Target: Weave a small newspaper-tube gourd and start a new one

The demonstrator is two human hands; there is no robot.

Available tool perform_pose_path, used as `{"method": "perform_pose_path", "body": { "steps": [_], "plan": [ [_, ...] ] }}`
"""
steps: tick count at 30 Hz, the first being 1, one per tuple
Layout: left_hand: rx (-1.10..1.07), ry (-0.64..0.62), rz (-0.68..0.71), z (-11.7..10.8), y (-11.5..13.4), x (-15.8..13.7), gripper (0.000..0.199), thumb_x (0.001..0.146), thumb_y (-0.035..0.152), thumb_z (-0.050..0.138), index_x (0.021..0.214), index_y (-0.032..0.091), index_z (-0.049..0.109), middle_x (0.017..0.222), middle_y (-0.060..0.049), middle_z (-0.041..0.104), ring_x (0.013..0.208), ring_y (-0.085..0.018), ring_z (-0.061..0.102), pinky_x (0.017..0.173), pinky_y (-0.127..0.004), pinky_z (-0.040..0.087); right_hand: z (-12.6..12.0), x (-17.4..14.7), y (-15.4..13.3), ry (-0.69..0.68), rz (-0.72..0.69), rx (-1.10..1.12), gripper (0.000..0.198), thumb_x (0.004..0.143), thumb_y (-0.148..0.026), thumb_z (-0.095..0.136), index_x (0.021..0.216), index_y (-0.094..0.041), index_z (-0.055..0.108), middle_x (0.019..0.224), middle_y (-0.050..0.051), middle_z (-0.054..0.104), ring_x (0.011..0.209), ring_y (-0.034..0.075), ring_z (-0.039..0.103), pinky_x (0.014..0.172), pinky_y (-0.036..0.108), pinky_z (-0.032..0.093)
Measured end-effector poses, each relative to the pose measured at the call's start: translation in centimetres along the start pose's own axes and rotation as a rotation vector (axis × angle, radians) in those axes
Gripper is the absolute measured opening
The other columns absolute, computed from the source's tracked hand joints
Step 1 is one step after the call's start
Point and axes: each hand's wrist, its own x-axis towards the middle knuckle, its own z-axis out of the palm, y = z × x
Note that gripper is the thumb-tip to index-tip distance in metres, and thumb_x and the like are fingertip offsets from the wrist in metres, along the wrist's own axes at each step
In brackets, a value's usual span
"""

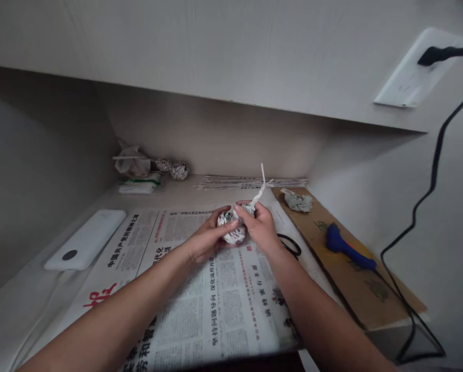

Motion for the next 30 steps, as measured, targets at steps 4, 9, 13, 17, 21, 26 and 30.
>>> {"method": "perform_pose_path", "body": {
  "steps": [4,9,13,17,21,26,30],
  "plan": [
    [-0.219,-0.073,-0.093,0.0,0.0,0.1,0.054,0.084,0.05,0.059,0.128,0.019,0.052,0.116,-0.014,0.062,0.098,-0.023,0.063,0.07,-0.034,0.059,-0.3,0.4,0.4,-0.081,0.004,0.102,0.04,0.075,-0.051,0.068,0.099,-0.019,0.062,0.084,0.003,0.068,0.077,0.018,0.063,0.072,0.029,0.05],
    [-0.322,-0.091,-0.174,-0.4,-0.4,0.5,0.047,0.086,0.051,0.055,0.114,0.014,0.062,0.096,-0.011,0.069,0.082,-0.018,0.067,0.061,-0.027,0.06,-0.2,0.0,0.9,-0.15,0.008,0.059,0.039,0.074,-0.049,0.071,0.099,-0.022,0.059,0.084,-0.001,0.064,0.074,0.015,0.06,0.069,0.027,0.049],
    [-0.357,-0.062,-0.206,-0.5,-0.5,0.7,0.046,0.086,0.053,0.054,0.106,0.013,0.065,0.084,-0.008,0.07,0.067,-0.015,0.066,0.052,-0.022,0.057,0.0,-0.3,1.0,-0.189,0.018,-0.004,0.037,0.078,-0.051,0.067,0.101,-0.024,0.057,0.086,-0.002,0.064,0.078,0.015,0.061,0.073,0.027,0.049],
    [-0.389,-0.113,-0.234,-0.8,-0.3,0.9,0.068,0.083,0.068,0.041,0.117,0.013,0.061,0.095,-0.015,0.071,0.071,-0.018,0.07,0.046,-0.018,0.053,-0.2,0.1,0.5,-0.29,0.07,0.168,0.038,0.084,-0.054,0.056,0.109,-0.024,0.058,0.1,0.003,0.066,0.091,0.018,0.062,0.08,0.03,0.05],
    [-0.356,-0.061,-0.162,-0.8,-0.2,0.9,0.076,0.078,0.076,0.037,0.123,0.018,0.056,0.116,-0.016,0.065,0.083,-0.023,0.07,0.052,-0.023,0.057,-0.5,0.7,0.3,-0.166,-0.013,0.195,0.04,0.072,-0.045,0.072,0.102,-0.022,0.058,0.098,0.004,0.067,0.092,0.02,0.063,0.081,0.031,0.051],
    [-0.248,0.071,0.037,0.1,-0.6,0.4,0.061,0.074,0.034,0.076,0.127,0.03,0.045,0.124,-0.006,0.061,0.102,-0.021,0.064,0.081,-0.038,0.059,0.1,0.5,0.7,-0.056,-0.081,0.059,0.038,0.067,-0.042,0.076,0.091,-0.021,0.055,0.084,0.0,0.066,0.078,0.017,0.062,0.073,0.028,0.05],
    [-0.199,0.078,0.006,0.6,-0.7,0.1,0.063,0.07,0.019,0.078,0.125,0.026,0.047,0.111,-0.006,0.065,0.095,-0.02,0.065,0.082,-0.041,0.058,0.2,0.0,0.7,-0.024,-0.066,-0.081,0.036,0.069,-0.046,0.073,0.089,-0.021,0.058,0.078,-0.001,0.065,0.067,0.015,0.059,0.064,0.027,0.048]
  ]
}}
